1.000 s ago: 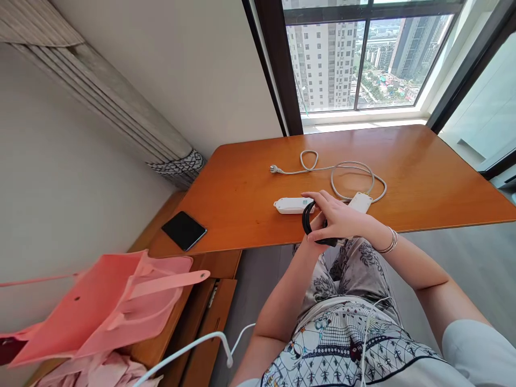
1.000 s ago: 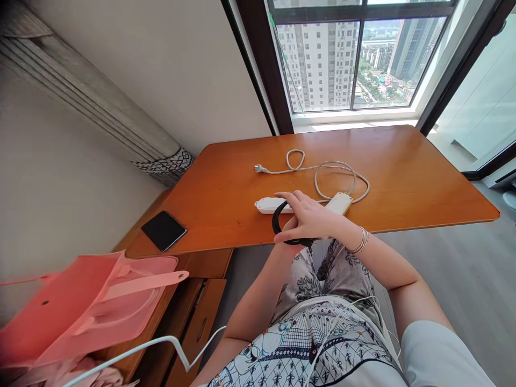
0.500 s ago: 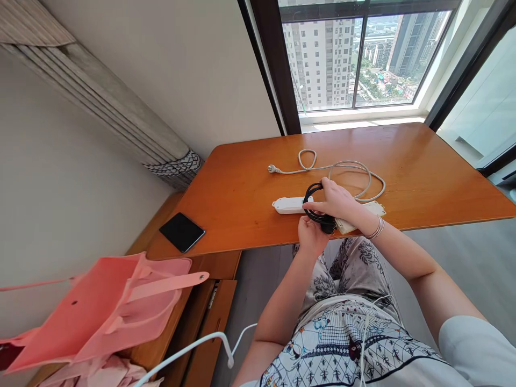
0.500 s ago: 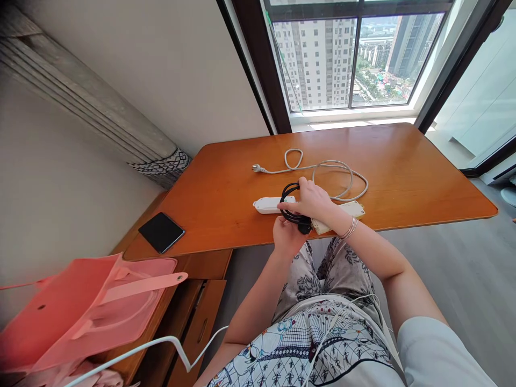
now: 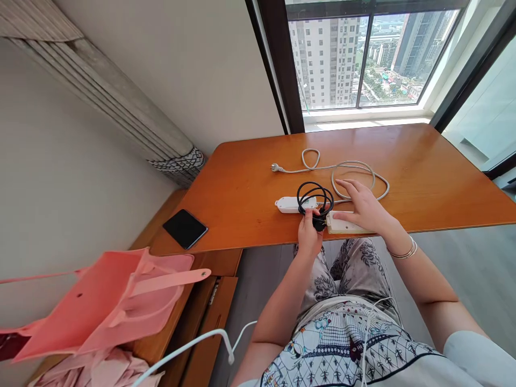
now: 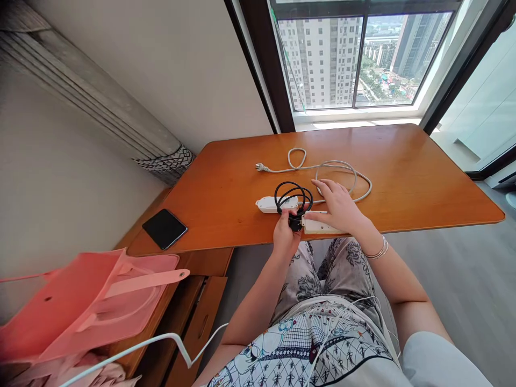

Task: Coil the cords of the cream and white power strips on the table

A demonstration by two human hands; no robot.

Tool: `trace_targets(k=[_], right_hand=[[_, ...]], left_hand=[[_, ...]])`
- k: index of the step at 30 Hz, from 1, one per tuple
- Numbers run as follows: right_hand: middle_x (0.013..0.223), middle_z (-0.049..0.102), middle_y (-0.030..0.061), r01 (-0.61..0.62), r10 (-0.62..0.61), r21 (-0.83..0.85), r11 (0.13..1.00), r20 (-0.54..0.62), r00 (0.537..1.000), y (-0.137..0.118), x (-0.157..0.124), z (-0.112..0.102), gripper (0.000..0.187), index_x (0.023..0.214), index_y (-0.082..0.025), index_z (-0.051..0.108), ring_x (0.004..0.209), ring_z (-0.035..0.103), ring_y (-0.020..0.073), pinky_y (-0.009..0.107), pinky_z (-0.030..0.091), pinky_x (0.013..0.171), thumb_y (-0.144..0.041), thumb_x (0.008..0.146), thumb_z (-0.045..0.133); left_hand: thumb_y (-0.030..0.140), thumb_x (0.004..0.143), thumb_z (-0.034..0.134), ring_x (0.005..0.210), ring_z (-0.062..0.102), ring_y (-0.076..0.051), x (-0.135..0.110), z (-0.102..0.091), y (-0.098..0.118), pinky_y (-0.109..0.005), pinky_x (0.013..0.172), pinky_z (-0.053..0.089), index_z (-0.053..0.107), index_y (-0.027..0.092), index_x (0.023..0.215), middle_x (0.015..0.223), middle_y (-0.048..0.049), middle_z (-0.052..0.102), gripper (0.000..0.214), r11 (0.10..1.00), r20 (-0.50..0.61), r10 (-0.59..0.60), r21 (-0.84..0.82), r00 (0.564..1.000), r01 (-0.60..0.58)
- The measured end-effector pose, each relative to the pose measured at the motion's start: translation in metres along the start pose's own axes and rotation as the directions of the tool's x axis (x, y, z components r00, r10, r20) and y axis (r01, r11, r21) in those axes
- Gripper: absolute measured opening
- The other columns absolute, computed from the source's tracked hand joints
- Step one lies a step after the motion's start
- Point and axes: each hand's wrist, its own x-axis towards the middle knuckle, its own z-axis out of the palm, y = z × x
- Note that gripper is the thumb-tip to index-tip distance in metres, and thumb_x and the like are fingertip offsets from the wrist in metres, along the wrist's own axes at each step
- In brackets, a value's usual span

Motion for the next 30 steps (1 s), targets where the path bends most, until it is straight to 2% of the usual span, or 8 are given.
trace_targets(k=[5,9,15,18,21,25,27,30], right_hand=[[0.156,0.038,0.0253,0.084,-0.063,-0.119,0.989,0.172,0.983,0.009,-0.050,-0.004,0.117,0.157,-0.018,0.027,0.145,0.039,0.0416,0.064,0.035,0.114,-0.051,0.063,0.088],[0.142,0.053,0.0224,0.005,0.020,-0.146,0.989,0.173,0.985,0.017,-0.069,0.004,0.076,0.143,-0.015,0.043,0.120,0.062,0.0339,0.049,0.055,0.093,-0.018,0.073,0.072],[0.122,0.066,0.0115,-0.072,0.079,0.195,0.978,-0.024,0.997,0.028,-0.075,-0.022,0.039,0.105,-0.022,0.061,0.108,0.067,0.0292,0.042,0.056,0.087,-0.020,0.068,0.072],[0.097,0.070,0.0046,-0.150,0.266,0.557,0.817,-0.134,0.954,0.033,-0.069,-0.032,0.039,0.095,-0.025,0.062,0.086,0.068,0.0229,0.035,0.056,0.074,-0.032,0.064,0.083],[0.081,0.067,-0.0010,-0.176,0.524,0.798,0.576,-0.196,0.829,0.032,-0.051,-0.027,0.052,0.094,-0.026,0.062,0.070,0.062,0.0182,0.031,0.054,0.063,-0.042,0.053,0.091],[0.081,0.069,0.0009,-0.155,0.707,0.947,0.280,-0.094,0.701,0.020,-0.023,-0.001,0.054,0.090,-0.025,0.062,0.076,0.066,0.0213,0.035,0.057,0.069,-0.061,0.057,0.085],[0.087,0.073,0.0039,-0.180,0.709,0.972,0.154,0.019,0.705,0.011,-0.015,0.012,0.058,0.090,-0.024,0.062,0.085,0.070,0.0249,0.039,0.059,0.077,-0.067,0.057,0.083],[0.103,0.076,0.0086,-0.271,0.566,0.963,0.015,0.215,0.796,0.002,-0.018,0.023,0.064,0.099,-0.024,0.064,0.099,0.072,0.0295,0.046,0.059,0.087,-0.070,0.059,0.080]], left_hand=[[0.058,0.082,0.071,0.104,0.072,-0.020,0.002,0.001,0.011,-0.024,0.075,0.052,0.051,0.021,0.074,0.094,-0.0068,0.076,0.043,0.999,-0.026,0.007,-0.043,1.000,-0.008],[0.058,0.080,0.072,0.103,0.072,-0.020,0.003,-0.002,0.013,-0.022,0.070,0.051,0.052,0.021,0.074,0.092,-0.0072,0.076,0.043,1.000,-0.005,-0.013,-0.015,1.000,0.012],[0.061,0.075,0.076,0.108,0.069,-0.025,0.000,-0.014,0.018,-0.025,0.071,0.049,0.055,0.019,0.070,0.090,-0.0089,0.074,0.047,0.988,0.091,-0.093,0.131,0.992,0.081],[0.061,0.071,0.080,0.100,0.069,-0.023,-0.003,-0.018,0.019,-0.025,0.070,0.050,0.054,0.019,0.066,0.082,-0.0070,0.070,0.049,0.979,0.159,-0.137,0.169,0.978,0.110],[0.057,0.063,0.086,0.081,0.063,-0.017,-0.008,-0.016,0.014,-0.025,0.068,0.052,0.055,0.018,0.062,0.073,-0.0022,0.061,0.050,0.968,0.214,-0.182,0.211,0.960,0.137],[0.056,0.062,0.088,0.072,0.054,-0.013,-0.018,-0.010,0.002,-0.029,0.072,0.058,0.056,0.016,0.060,0.073,-0.0008,0.056,0.051,0.954,0.289,-0.229,0.256,0.930,0.155],[0.058,0.061,0.088,0.070,0.052,-0.012,-0.021,-0.008,0.000,-0.030,0.074,0.059,0.056,0.016,0.060,0.072,-0.0006,0.054,0.053,0.950,0.329,-0.239,0.275,0.914,0.150],[0.059,0.060,0.088,0.068,0.053,-0.011,-0.023,-0.011,0.005,-0.028,0.071,0.059,0.058,0.015,0.060,0.070,0.0000,0.052,0.053,0.944,0.344,-0.242,0.301,0.907,0.138]])
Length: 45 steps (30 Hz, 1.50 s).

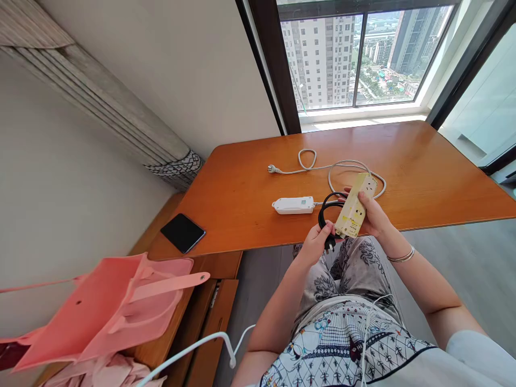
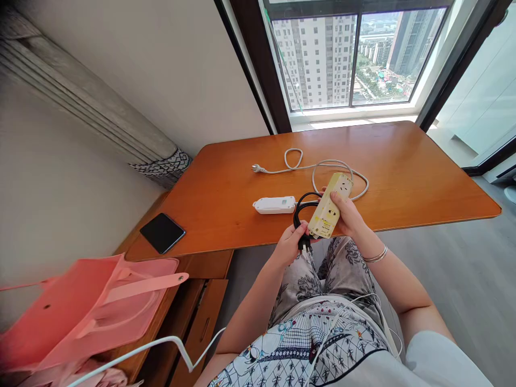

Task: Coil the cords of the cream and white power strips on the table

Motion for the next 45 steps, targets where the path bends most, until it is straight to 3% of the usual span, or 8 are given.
trace_targets(k=[3,5,14,20,26,33,40,45], right_hand=[[0.111,0.076,0.0121,-0.179,0.173,0.008,0.984,0.219,0.960,0.004,-0.007,-0.003,0.066,0.108,-0.022,0.066,0.105,0.073,0.0326,0.052,0.058,0.091,-0.070,0.064,0.076],[0.106,0.078,0.0130,-0.251,0.239,0.018,0.968,0.248,0.939,0.005,-0.008,-0.007,0.065,0.109,-0.020,0.067,0.104,0.073,0.0331,0.053,0.059,0.092,-0.066,0.064,0.078],[0.088,0.078,0.0067,-0.128,0.132,0.168,0.977,-0.008,0.991,0.015,-0.001,-0.003,0.045,0.089,-0.023,0.065,0.093,0.075,0.0310,0.050,0.062,0.088,-0.050,0.060,0.088],[0.086,0.077,0.0022,-0.103,0.122,0.248,0.963,-0.063,0.990,0.013,-0.003,-0.005,0.049,0.101,-0.025,0.068,0.087,0.074,0.0263,0.045,0.062,0.086,-0.046,0.062,0.087],[0.079,0.074,0.0009,-0.176,0.174,0.274,0.945,0.033,0.984,0.017,0.000,-0.016,0.046,0.103,-0.023,0.070,0.070,0.070,0.0190,0.033,0.061,0.067,-0.044,0.065,0.087],[0.089,0.077,0.0050,-0.220,0.191,0.134,0.966,0.201,0.961,0.010,-0.003,-0.014,0.054,0.104,-0.021,0.070,0.082,0.074,0.0244,0.040,0.062,0.076,-0.043,0.059,0.091],[0.089,0.078,0.0057,-0.235,0.212,0.093,0.968,0.204,0.956,0.009,-0.003,-0.013,0.056,0.106,-0.020,0.070,0.080,0.075,0.0234,0.037,0.062,0.075,-0.043,0.059,0.091],[0.083,0.077,0.0032,-0.264,0.246,0.145,0.954,0.127,0.961,0.011,0.003,-0.017,0.041,0.095,-0.020,0.069,0.073,0.073,0.0210,0.034,0.062,0.069,-0.043,0.066,0.087]], left_hand=[[0.058,0.063,0.086,0.067,0.054,-0.011,-0.003,-0.007,0.006,-0.026,0.067,0.057,0.059,0.016,0.060,0.070,-0.0004,0.054,0.051,0.998,0.029,-0.001,0.056,1.000,-0.001],[0.054,0.067,0.085,0.067,0.054,-0.011,-0.003,-0.010,0.009,-0.025,0.067,0.055,0.060,0.016,0.061,0.071,-0.0012,0.057,0.047,0.994,0.065,0.010,0.107,0.998,-0.017],[0.031,0.072,0.082,0.082,0.060,-0.015,0.007,-0.002,0.002,-0.023,0.076,0.049,0.068,0.020,0.078,0.084,-0.0021,0.069,0.018,0.972,-0.103,0.187,0.160,0.977,-0.170],[0.023,0.062,0.081,0.070,0.059,-0.012,0.007,0.000,0.007,-0.024,0.070,0.047,0.067,0.018,0.078,0.075,0.0007,0.065,0.022,0.994,-0.106,0.109,-0.008,0.988,-0.110],[0.050,0.077,0.071,0.063,0.064,-0.017,0.008,-0.004,0.021,-0.030,0.066,0.053,0.066,0.015,0.088,0.064,-0.0016,0.064,0.037,0.996,0.099,-0.041,-0.080,0.994,0.049],[0.080,0.081,0.054,0.042,0.050,-0.012,0.027,-0.001,0.039,-0.026,0.051,0.049,0.063,0.016,0.079,0.049,0.0023,0.052,0.065,0.972,0.135,-0.232,0.058,0.963,0.226],[0.042,0.102,0.047,0.034,0.018,-0.002,0.025,0.005,0.037,-0.014,0.038,0.031,0.062,0.011,0.075,0.045,0.0089,0.033,0.044,0.946,0.198,-0.276,-0.116,0.941,0.302],[0.025,0.106,0.037,0.034,0.017,-0.001,0.023,0.011,0.039,-0.011,0.038,0.026,0.061,0.009,0.075,0.047,0.0090,0.031,0.043,0.909,0.173,-0.275,-0.275,0.946,0.314]])
